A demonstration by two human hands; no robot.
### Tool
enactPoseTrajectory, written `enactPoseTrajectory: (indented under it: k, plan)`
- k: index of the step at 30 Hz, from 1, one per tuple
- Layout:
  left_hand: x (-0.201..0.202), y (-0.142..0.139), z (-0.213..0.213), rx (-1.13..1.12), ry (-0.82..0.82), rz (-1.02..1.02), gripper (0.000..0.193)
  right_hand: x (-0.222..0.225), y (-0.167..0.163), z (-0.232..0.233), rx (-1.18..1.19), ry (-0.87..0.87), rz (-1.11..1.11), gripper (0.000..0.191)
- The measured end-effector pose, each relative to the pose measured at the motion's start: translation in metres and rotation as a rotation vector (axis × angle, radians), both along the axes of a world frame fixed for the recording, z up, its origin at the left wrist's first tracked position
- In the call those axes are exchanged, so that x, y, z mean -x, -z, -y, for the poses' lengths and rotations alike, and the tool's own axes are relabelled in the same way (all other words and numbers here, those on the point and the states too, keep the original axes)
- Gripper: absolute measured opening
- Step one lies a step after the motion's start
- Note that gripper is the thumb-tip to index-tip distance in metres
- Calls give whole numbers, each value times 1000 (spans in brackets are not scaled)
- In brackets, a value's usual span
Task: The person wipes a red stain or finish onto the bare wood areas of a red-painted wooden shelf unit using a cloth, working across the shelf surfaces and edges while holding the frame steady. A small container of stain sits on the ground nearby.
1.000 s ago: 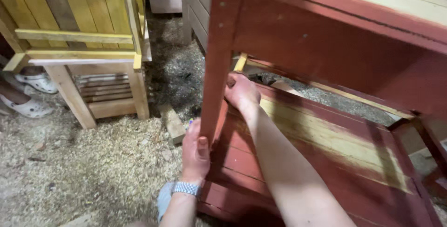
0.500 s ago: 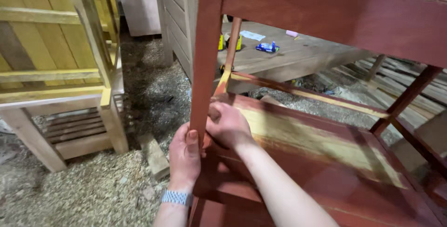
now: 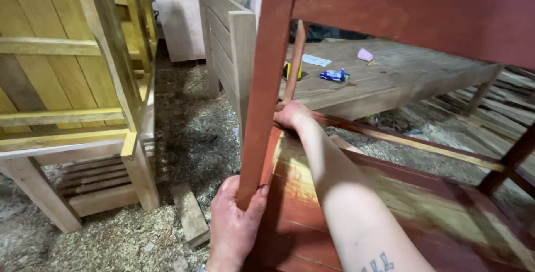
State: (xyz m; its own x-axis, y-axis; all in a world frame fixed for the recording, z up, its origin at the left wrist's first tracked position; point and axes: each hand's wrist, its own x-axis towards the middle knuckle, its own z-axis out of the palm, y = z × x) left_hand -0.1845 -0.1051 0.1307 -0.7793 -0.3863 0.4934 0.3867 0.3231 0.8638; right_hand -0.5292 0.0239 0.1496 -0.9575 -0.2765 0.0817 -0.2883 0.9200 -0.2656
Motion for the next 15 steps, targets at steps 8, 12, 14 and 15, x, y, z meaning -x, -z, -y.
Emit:
enactPoseTrajectory:
  k: [8, 12, 14, 15]
  plan:
    - [14, -19, -9, 18, -1, 46, 33, 1, 5, -25, 176, -46, -26, 57]
    - [8, -19, -10, -19, -20, 164, 34, -115, -20, -30, 312, -278, -22, 46]
    - [3, -16, -9, -56, -12, 147, 36, -178, -31, -30, 337, -353, -46, 44]
    - [1, -13, -10, -32, -17, 96, 35, -205, -37, -32, 351, -432, -26, 44]
